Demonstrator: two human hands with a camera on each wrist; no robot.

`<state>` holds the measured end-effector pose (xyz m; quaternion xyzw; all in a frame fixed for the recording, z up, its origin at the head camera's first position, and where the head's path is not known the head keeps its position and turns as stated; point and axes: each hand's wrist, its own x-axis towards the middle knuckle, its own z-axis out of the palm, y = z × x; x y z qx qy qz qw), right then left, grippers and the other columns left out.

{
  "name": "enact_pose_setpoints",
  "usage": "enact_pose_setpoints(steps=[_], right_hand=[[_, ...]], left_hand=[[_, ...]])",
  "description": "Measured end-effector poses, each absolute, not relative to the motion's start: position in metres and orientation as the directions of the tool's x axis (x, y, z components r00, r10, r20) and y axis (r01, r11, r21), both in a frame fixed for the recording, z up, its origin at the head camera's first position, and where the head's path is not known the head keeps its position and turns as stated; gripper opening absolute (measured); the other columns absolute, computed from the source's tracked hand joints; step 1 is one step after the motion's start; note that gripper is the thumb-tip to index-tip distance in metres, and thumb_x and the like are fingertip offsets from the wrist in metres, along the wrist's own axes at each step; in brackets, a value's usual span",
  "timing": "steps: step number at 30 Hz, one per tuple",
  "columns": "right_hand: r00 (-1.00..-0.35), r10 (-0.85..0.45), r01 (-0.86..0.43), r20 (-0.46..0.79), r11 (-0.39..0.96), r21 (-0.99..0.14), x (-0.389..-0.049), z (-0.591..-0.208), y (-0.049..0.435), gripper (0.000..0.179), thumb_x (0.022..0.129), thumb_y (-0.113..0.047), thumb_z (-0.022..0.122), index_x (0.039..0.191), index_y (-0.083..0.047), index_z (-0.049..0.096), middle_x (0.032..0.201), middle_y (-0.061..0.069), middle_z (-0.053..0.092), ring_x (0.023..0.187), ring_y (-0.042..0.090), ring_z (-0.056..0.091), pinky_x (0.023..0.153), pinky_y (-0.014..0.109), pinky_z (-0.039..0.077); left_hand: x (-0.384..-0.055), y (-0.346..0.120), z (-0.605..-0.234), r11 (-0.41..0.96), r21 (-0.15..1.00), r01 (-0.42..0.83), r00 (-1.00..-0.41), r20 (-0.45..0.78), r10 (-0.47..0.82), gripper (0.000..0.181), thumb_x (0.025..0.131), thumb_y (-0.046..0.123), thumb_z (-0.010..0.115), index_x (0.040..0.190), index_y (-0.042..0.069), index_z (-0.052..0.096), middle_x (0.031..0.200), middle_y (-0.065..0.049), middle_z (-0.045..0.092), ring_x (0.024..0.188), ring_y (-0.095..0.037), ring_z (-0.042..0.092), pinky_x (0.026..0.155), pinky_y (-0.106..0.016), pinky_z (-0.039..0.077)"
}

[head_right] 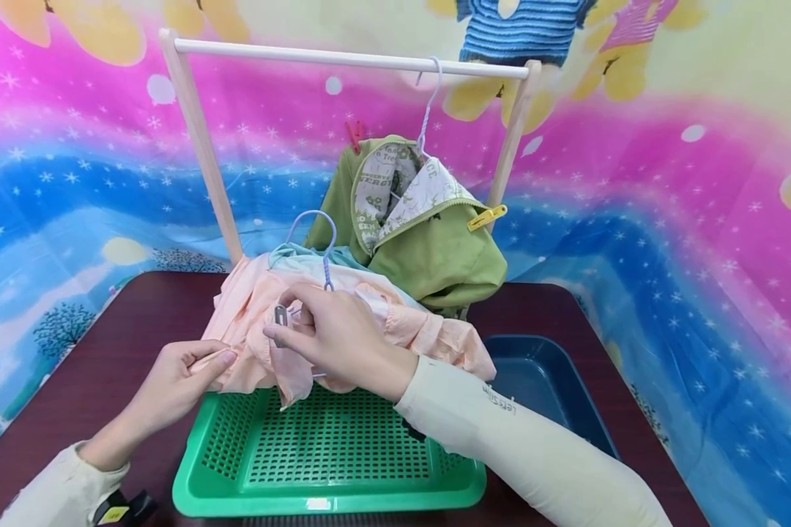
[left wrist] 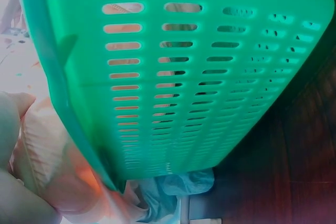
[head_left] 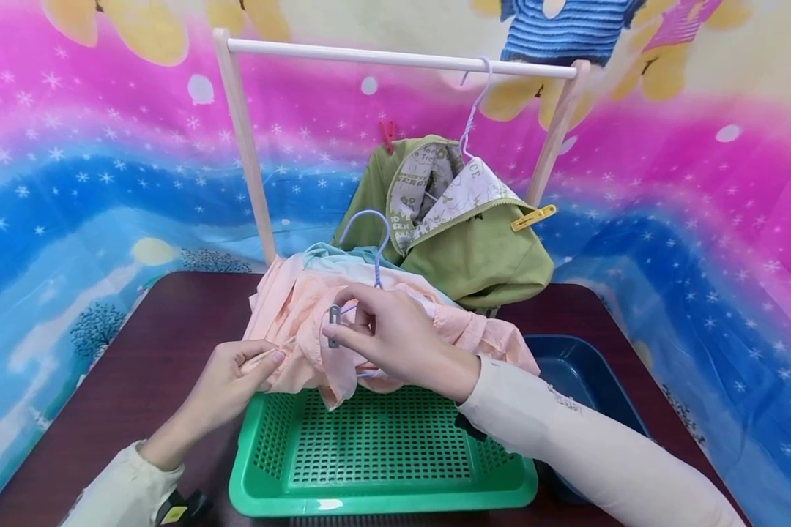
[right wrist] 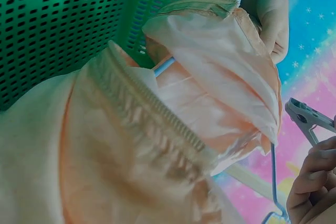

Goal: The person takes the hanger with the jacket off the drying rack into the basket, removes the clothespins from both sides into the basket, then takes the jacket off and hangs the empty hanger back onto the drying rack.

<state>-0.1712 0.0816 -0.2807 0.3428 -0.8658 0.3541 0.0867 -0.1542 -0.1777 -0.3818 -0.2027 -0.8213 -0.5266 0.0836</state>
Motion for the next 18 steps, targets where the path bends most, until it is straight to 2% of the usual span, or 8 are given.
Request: enact_pose_setpoints(steps=[6,13,18], right_hand=[[-0.75,-0.514,-0.661,0.417,0.544,-0.517,-0.172,-0.283,0.093,0.02,0.091,-0.03,0.076,0.105,-0.017,0.068,0.058,-0.012,0.052,0.052,0.0,0.048,0.056,0.022,0.043],[-0.706,-0.518,-0.708,0.483,0.526,-0.471,-0.176,-0.288,0.107,0.024,0.088,-0.026,0.08,0.105,-0.013,0.071,0.056,-0.011,0.046,0.055,0.001,0.044,0.064,0.023,0.043],[-0.714,-0.495,-0.698,0.494,0.548,-0.461,-0.175,-0.291,0.116,0.021,0.088,-0.028,0.08,0.102,-0.015,0.07,0.057,-0.011,0.046,0.056,0.001,0.044,0.063,0.023,0.043]], left_hand=[[-0.154,-0.178,-0.384,0.349,0.842,0.412,-0.908,0.344,0.24,0.014,0.099,0.005,0.062,0.089,0.002,0.072,0.062,0.011,0.054,0.055,0.0,0.051,0.052,-0.023,0.048],[-0.153,-0.179,-0.384,0.331,0.848,0.414,-0.906,0.348,0.24,0.014,0.099,0.004,0.062,0.089,0.001,0.072,0.062,0.011,0.051,0.055,0.001,0.048,0.052,-0.023,0.047],[-0.154,-0.179,-0.384,0.327,0.853,0.408,-0.909,0.344,0.236,0.013,0.099,0.003,0.062,0.095,-0.002,0.073,0.065,0.012,0.053,0.056,0.001,0.049,0.052,-0.022,0.048]])
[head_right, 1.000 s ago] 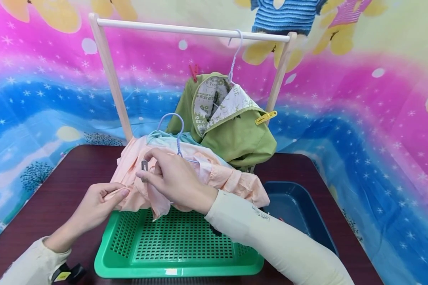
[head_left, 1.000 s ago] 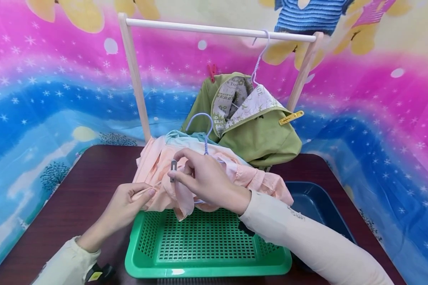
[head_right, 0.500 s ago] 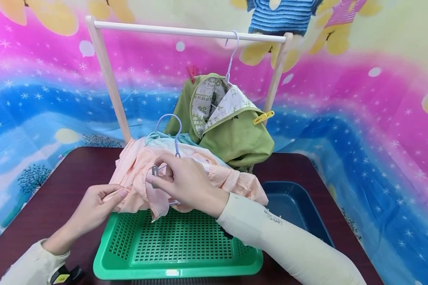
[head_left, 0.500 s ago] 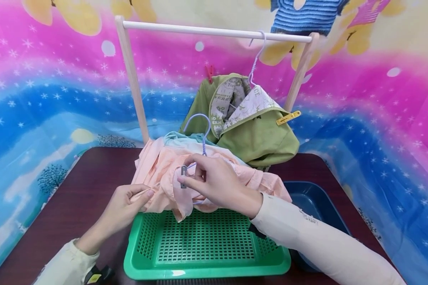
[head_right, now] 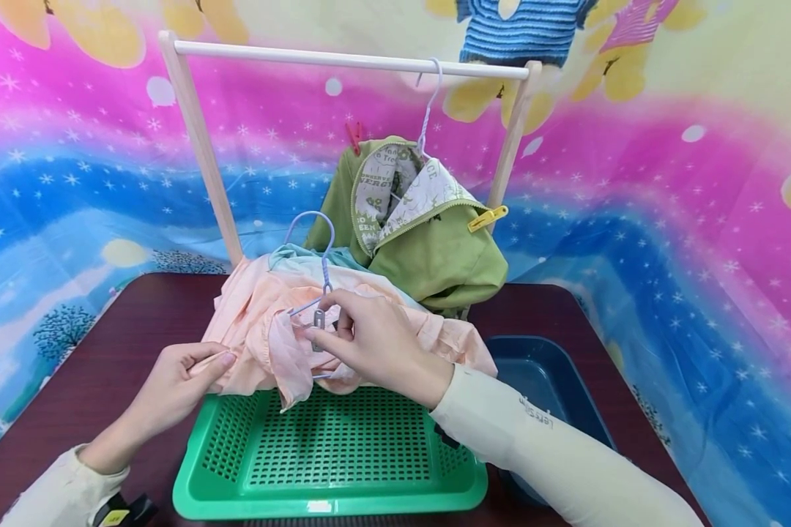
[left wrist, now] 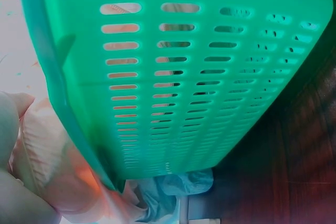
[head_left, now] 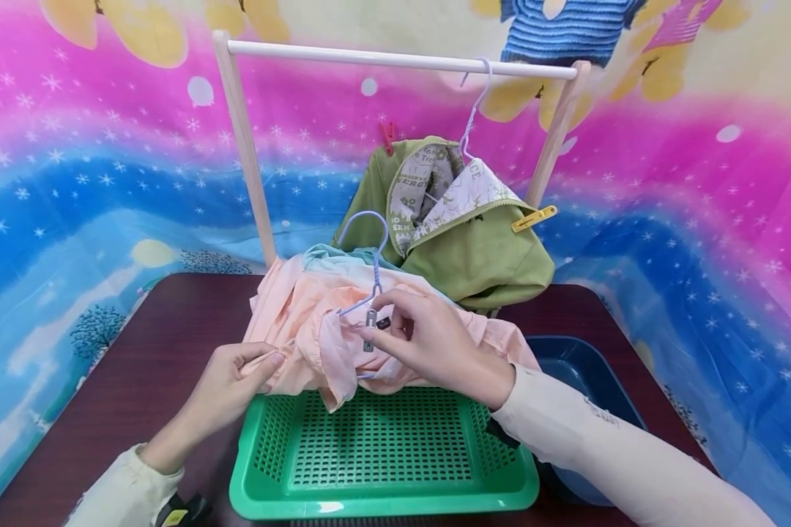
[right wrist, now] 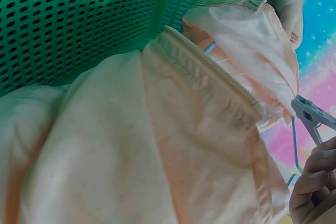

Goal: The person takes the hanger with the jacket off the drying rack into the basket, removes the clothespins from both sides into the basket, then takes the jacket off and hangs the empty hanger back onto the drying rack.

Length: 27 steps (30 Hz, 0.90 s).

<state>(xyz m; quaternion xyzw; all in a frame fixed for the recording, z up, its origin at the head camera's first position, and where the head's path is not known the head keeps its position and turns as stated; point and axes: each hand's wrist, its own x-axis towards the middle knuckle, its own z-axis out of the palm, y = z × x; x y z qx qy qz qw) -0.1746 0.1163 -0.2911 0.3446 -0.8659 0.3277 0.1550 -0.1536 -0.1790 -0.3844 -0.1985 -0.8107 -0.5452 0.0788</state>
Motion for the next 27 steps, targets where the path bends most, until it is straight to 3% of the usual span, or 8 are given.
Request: enact_pose_setpoints(steps=[7,12,18,27], right_hand=[[-0.713,-0.484,-0.699,0.507,0.55,-0.458,-0.172,-0.293,0.127,0.023,0.087,-0.027,0.081,0.104,-0.015,0.07,0.059,-0.01,0.048,0.056,0.001,0.044,0.054,0.021,0.04],[-0.723,-0.472,-0.688,0.505,0.562,-0.459,-0.169,-0.292,0.138,0.026,0.088,-0.025,0.08,0.11,-0.014,0.071,0.059,-0.011,0.049,0.055,-0.001,0.043,0.054,0.021,0.04],[-0.758,-0.434,-0.651,0.488,0.557,-0.515,-0.166,-0.292,0.153,0.022,0.088,-0.022,0.08,0.106,-0.015,0.069,0.061,-0.011,0.052,0.054,0.0,0.045,0.052,0.022,0.041],[-0.771,-0.399,-0.629,0.496,0.599,-0.496,-0.165,-0.296,0.175,0.023,0.087,-0.02,0.08,0.108,-0.015,0.07,0.062,-0.012,0.052,0.052,0.001,0.044,0.049,0.023,0.041]], left_hand=[[-0.152,-0.181,-0.385,0.325,0.851,0.413,-0.906,0.351,0.235,0.013,0.098,0.003,0.062,0.098,-0.002,0.075,0.064,0.012,0.052,0.055,0.001,0.048,0.051,-0.023,0.047],[-0.152,-0.182,-0.385,0.321,0.849,0.419,-0.904,0.357,0.236,0.013,0.099,0.002,0.061,0.096,-0.001,0.074,0.063,0.012,0.051,0.055,0.001,0.048,0.05,-0.023,0.047],[-0.153,-0.182,-0.386,0.328,0.853,0.405,-0.909,0.339,0.241,0.014,0.099,0.004,0.061,0.095,-0.002,0.073,0.065,0.013,0.056,0.056,0.0,0.053,0.053,-0.024,0.051],[-0.153,-0.182,-0.387,0.345,0.843,0.413,-0.908,0.35,0.231,0.014,0.099,0.004,0.062,0.091,0.0,0.073,0.063,0.012,0.057,0.055,0.0,0.053,0.053,-0.024,0.05]])
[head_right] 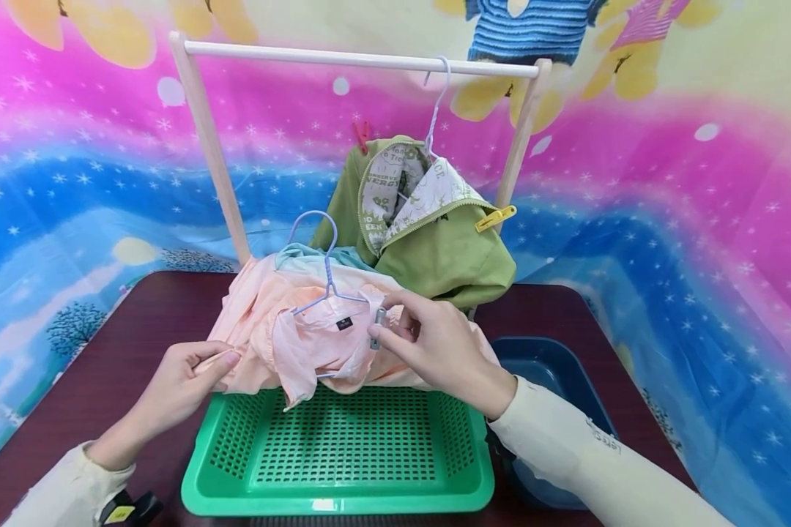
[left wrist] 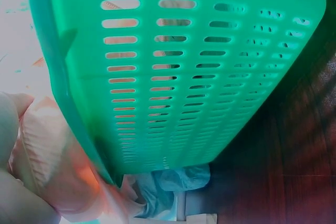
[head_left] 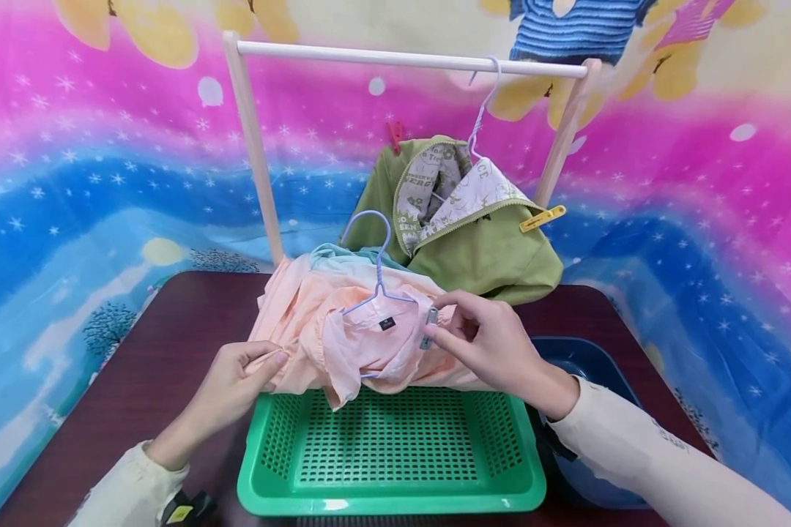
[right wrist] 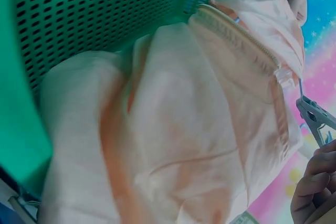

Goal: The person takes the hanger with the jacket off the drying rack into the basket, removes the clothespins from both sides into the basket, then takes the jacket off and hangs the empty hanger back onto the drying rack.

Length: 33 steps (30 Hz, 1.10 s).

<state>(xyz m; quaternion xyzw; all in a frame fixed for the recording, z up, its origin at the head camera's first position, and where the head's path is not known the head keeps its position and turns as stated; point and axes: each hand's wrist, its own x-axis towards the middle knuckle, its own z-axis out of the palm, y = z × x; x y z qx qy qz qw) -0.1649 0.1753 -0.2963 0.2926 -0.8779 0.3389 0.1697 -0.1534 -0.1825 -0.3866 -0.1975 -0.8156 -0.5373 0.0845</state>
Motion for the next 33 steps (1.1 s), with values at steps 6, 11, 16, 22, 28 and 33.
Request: enact_pose_setpoints(steps=[6,11,16,22,28,33], right_hand=[[-0.769,-0.39,-0.63,0.507,0.601,-0.492,-0.164,-0.301,0.187,0.021,0.087,-0.015,0.08,0.106,-0.013,0.071,0.062,-0.012,0.052,0.053,0.0,0.045,0.05,0.023,0.042],[-0.783,-0.366,-0.608,0.503,0.618,-0.498,-0.162,-0.303,0.198,0.022,0.087,-0.015,0.08,0.107,-0.014,0.071,0.062,-0.013,0.052,0.052,0.0,0.045,0.049,0.023,0.041],[-0.793,-0.358,-0.595,0.493,0.628,-0.501,-0.161,-0.306,0.209,0.02,0.088,-0.013,0.079,0.107,-0.013,0.072,0.062,-0.013,0.052,0.051,0.001,0.045,0.049,0.023,0.042],[-0.811,-0.338,-0.567,0.477,0.656,-0.499,-0.159,-0.307,0.222,0.018,0.089,-0.013,0.078,0.106,-0.013,0.072,0.062,-0.013,0.052,0.052,0.001,0.046,0.05,0.023,0.041],[-0.826,-0.311,-0.538,0.471,0.683,-0.494,-0.158,-0.305,0.234,0.017,0.09,-0.014,0.077,0.106,-0.013,0.072,0.062,-0.012,0.051,0.051,0.002,0.045,0.049,0.024,0.04],[-0.831,-0.286,-0.519,0.477,0.709,-0.478,-0.157,-0.305,0.244,0.017,0.09,-0.013,0.077,0.106,-0.012,0.072,0.063,-0.011,0.052,0.052,0.002,0.045,0.049,0.023,0.039]], left_hand=[[-0.153,-0.182,-0.388,0.347,0.842,0.413,-0.908,0.35,0.23,0.015,0.099,0.004,0.062,0.088,0.002,0.072,0.061,0.012,0.055,0.053,0.0,0.05,0.051,-0.024,0.048],[-0.152,-0.182,-0.388,0.341,0.846,0.409,-0.91,0.349,0.226,0.014,0.098,0.004,0.062,0.088,0.001,0.072,0.062,0.012,0.056,0.053,0.0,0.051,0.051,-0.024,0.049],[-0.152,-0.183,-0.388,0.343,0.85,0.399,-0.914,0.338,0.223,0.014,0.099,0.004,0.062,0.09,0.0,0.072,0.063,0.013,0.057,0.054,0.0,0.053,0.052,-0.024,0.051],[-0.151,-0.183,-0.387,0.355,0.849,0.392,-0.918,0.331,0.22,0.015,0.099,0.005,0.061,0.092,0.0,0.073,0.067,0.013,0.062,0.059,-0.001,0.059,0.056,-0.026,0.055],[-0.151,-0.182,-0.385,0.361,0.844,0.396,-0.916,0.337,0.216,0.016,0.099,0.006,0.062,0.088,0.002,0.072,0.064,0.012,0.058,0.057,-0.001,0.057,0.055,-0.025,0.054],[-0.151,-0.182,-0.382,0.363,0.842,0.4,-0.915,0.34,0.219,0.017,0.1,0.007,0.062,0.088,0.003,0.072,0.063,0.011,0.056,0.057,-0.001,0.056,0.054,-0.025,0.053]])
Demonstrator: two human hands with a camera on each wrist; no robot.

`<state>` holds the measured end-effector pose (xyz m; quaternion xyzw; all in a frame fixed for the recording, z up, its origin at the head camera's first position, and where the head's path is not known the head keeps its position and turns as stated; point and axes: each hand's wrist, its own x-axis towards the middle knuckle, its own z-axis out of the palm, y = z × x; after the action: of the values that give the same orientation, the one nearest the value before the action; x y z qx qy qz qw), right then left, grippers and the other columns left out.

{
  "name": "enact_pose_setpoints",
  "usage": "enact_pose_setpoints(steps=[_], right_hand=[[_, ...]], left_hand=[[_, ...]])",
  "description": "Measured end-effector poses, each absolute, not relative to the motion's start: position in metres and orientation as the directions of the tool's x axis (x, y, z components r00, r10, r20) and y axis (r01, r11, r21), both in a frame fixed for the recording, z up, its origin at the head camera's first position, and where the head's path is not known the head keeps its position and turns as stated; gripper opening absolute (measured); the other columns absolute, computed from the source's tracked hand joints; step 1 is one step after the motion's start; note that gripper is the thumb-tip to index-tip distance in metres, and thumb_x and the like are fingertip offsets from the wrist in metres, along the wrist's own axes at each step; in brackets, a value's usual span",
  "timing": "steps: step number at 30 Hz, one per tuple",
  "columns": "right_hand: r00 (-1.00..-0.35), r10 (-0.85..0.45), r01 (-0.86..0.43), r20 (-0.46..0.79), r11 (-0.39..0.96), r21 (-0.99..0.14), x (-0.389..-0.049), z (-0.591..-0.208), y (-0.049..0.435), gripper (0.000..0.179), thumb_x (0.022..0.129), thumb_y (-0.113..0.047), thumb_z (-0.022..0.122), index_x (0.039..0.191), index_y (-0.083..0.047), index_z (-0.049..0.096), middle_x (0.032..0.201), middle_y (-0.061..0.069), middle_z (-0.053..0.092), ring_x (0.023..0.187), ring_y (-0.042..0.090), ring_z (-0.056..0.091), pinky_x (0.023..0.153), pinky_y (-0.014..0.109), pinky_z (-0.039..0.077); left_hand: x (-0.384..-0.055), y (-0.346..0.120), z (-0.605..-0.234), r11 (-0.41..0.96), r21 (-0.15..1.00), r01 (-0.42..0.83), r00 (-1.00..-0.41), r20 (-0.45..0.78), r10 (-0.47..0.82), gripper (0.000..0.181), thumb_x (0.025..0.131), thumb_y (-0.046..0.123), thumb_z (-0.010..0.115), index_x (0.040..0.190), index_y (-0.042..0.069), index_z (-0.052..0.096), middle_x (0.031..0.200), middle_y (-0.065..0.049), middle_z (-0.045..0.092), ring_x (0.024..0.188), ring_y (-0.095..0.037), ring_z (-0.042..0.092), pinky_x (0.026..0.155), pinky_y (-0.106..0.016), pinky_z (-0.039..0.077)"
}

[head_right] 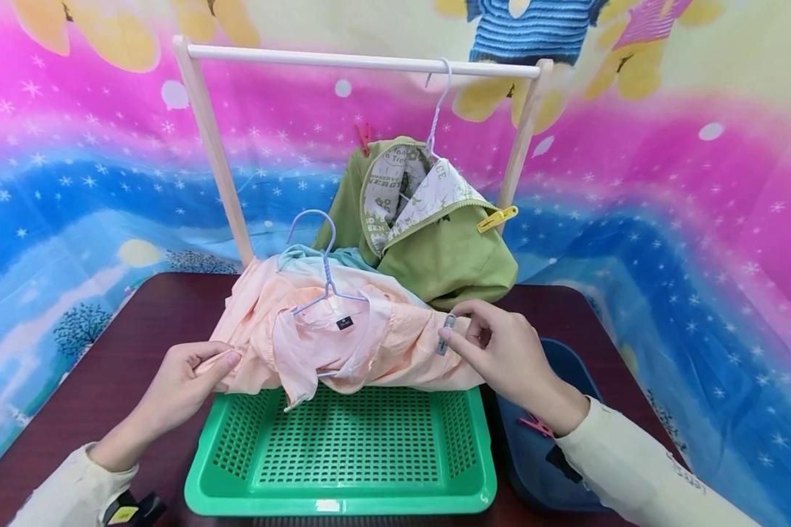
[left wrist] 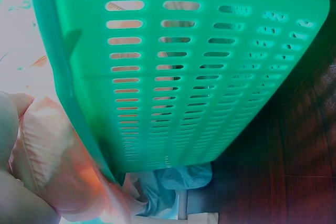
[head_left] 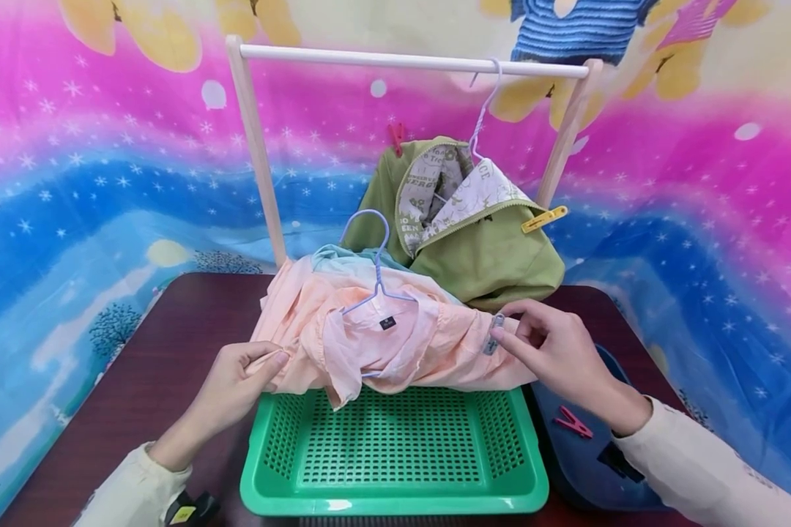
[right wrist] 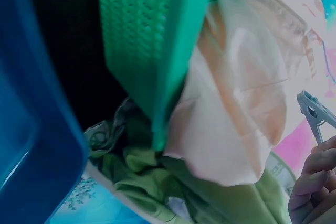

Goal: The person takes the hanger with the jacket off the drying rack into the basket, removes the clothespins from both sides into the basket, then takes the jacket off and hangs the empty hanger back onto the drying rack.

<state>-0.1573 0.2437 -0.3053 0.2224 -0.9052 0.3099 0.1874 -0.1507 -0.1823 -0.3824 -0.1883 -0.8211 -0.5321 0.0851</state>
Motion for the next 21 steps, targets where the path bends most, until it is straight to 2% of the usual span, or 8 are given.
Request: enact_pose_setpoints(steps=[12,21], right_hand=[[-0.841,-0.258,-0.481,0.475,0.759,-0.438,-0.157,-0.312,0.269,0.015,0.09,-0.016,0.077,0.103,-0.013,0.071,0.064,-0.01,0.051,0.053,0.002,0.043,0.049,0.023,0.036],[-0.852,-0.238,-0.444,0.467,0.802,-0.401,-0.16,-0.317,0.289,0.015,0.091,-0.019,0.077,0.103,-0.013,0.069,0.064,-0.009,0.052,0.051,0.003,0.041,0.049,0.023,0.035]], left_hand=[[-0.151,-0.183,-0.382,0.371,0.842,0.391,-0.918,0.33,0.218,0.015,0.099,0.007,0.062,0.089,0.003,0.073,0.061,0.01,0.052,0.056,-0.002,0.053,0.054,-0.025,0.052],[-0.151,-0.183,-0.383,0.389,0.839,0.381,-0.923,0.325,0.205,0.014,0.099,0.006,0.062,0.096,-0.001,0.074,0.065,0.011,0.057,0.058,-0.001,0.056,0.056,-0.025,0.054]])
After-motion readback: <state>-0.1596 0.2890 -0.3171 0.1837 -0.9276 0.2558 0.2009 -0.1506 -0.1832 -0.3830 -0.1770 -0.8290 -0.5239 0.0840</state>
